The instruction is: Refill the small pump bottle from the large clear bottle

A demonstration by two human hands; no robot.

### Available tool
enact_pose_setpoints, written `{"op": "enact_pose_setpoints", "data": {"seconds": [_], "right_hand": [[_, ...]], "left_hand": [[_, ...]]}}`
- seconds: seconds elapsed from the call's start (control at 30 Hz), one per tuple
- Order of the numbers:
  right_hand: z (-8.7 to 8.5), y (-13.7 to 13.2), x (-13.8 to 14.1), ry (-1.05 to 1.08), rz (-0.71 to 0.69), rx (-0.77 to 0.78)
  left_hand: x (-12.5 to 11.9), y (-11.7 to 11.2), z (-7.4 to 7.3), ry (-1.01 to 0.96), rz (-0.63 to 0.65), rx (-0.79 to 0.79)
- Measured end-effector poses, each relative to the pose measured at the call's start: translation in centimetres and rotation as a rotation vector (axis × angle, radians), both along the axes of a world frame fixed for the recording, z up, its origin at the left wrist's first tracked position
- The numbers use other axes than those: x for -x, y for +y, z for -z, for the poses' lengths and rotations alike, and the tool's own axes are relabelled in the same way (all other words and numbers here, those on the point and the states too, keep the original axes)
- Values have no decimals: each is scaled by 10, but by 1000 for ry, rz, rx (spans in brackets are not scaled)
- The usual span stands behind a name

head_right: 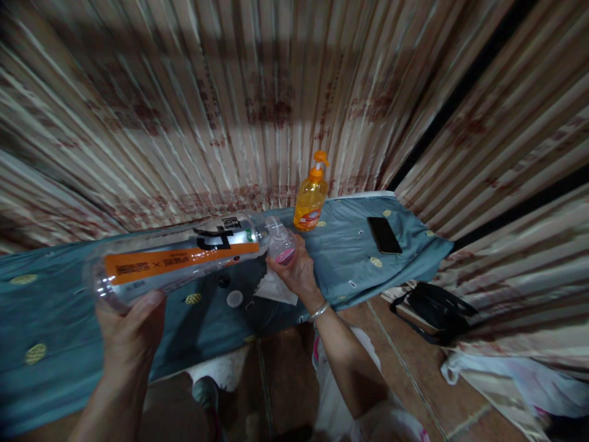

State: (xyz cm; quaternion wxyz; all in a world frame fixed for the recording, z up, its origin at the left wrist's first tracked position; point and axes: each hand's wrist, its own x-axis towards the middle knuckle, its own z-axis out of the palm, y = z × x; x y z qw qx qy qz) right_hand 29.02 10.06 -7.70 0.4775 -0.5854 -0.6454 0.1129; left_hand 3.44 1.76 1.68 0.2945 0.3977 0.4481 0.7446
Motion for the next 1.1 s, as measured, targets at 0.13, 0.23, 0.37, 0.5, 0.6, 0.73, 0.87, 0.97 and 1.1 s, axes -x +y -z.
{"op": "enact_pose_setpoints", "data": {"seconds": [0.13,0.23,0.37,0.5,0.6,0.73,0.87,0.97,1.1], "right_hand": [[-1,0,0,-11,4,14],[-3,-1,0,-5,-3,20],[-3,0,0,2,-4,11],[-2,0,1,-23,3,22],[-2,-1,0,-21,7,31],[-4,-2,0,-3,1,32],[-6,-2,1,9,-10,34],[-7,-2,1,17,-8,39],[-7,-2,1,0,-8,33]], "left_hand": [[0,0,0,-1,-5,7],[-1,0,-1,0,-9,16],[-3,0,-3,9,-9,10],[-3,1,-2,0,-4,0],[-2,1,-2,20,-2,-19],[-2,2,-2,41,-13,-30],[-3,3,-2,23,-8,-31],[-4,3,-3,-1,-9,-30],[-2,3,-1,-1,-3,-33]]}}
